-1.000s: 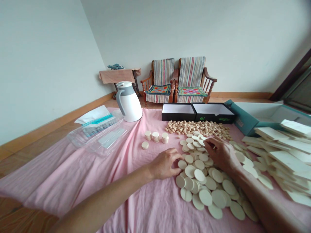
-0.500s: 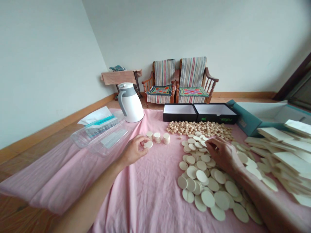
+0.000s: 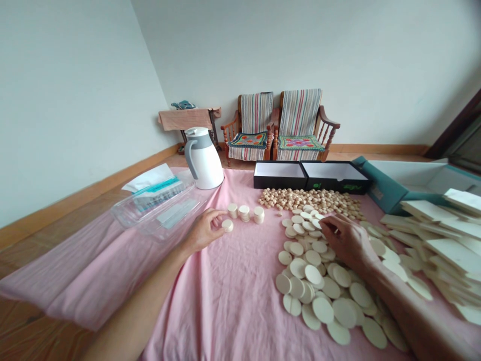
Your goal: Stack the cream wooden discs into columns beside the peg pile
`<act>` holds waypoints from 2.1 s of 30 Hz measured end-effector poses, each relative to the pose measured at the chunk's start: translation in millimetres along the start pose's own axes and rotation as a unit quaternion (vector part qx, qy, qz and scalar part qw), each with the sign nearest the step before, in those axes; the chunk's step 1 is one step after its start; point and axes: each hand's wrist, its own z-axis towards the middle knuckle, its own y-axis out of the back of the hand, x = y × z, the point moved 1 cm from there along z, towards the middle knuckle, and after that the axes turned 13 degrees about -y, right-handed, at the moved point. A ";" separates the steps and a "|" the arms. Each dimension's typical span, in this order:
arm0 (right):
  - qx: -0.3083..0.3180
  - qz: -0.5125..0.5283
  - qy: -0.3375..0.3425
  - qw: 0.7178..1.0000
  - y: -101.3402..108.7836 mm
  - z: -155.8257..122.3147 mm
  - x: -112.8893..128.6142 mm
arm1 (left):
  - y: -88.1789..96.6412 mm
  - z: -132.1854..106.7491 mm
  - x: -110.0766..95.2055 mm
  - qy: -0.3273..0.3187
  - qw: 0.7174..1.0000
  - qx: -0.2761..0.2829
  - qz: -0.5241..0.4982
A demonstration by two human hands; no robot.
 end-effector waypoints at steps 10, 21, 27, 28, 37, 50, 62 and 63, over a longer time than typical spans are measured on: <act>-0.012 0.009 0.007 1.000 -0.3 1.4 0.3 | -23.4 17.2 -89.4 -0.178 0.965 0.168 -0.092; -0.004 0.007 -0.010 1.000 -2.2 0.5 -1.8 | -77.6 21.4 -113.5 -0.243 0.949 0.195 -0.050; -0.003 0.020 -0.007 1.000 -2.2 0.8 -0.1 | -65.6 16.2 -102.8 -0.191 0.963 0.183 -0.046; -0.002 0.021 -0.006 1.000 -1.9 0.8 0.5 | -63.9 16.7 -101.9 -0.193 0.962 0.186 -0.050; 0.001 0.017 -0.004 1.000 -0.1 0.0 2.8 | -75.6 15.1 -111.0 -0.226 0.957 0.176 -0.054; -0.002 0.018 -0.003 1.000 0.4 0.9 2.4 | -53.4 19.2 -96.5 -0.173 0.960 0.212 -0.057; -0.004 0.004 0.002 1.000 -0.6 1.0 1.9 | 4.6 18.8 -44.4 -0.075 0.994 0.084 0.016; 0.000 0.004 0.001 1.000 -0.7 0.9 1.8 | 10.3 18.8 -37.1 -0.062 0.995 0.074 0.031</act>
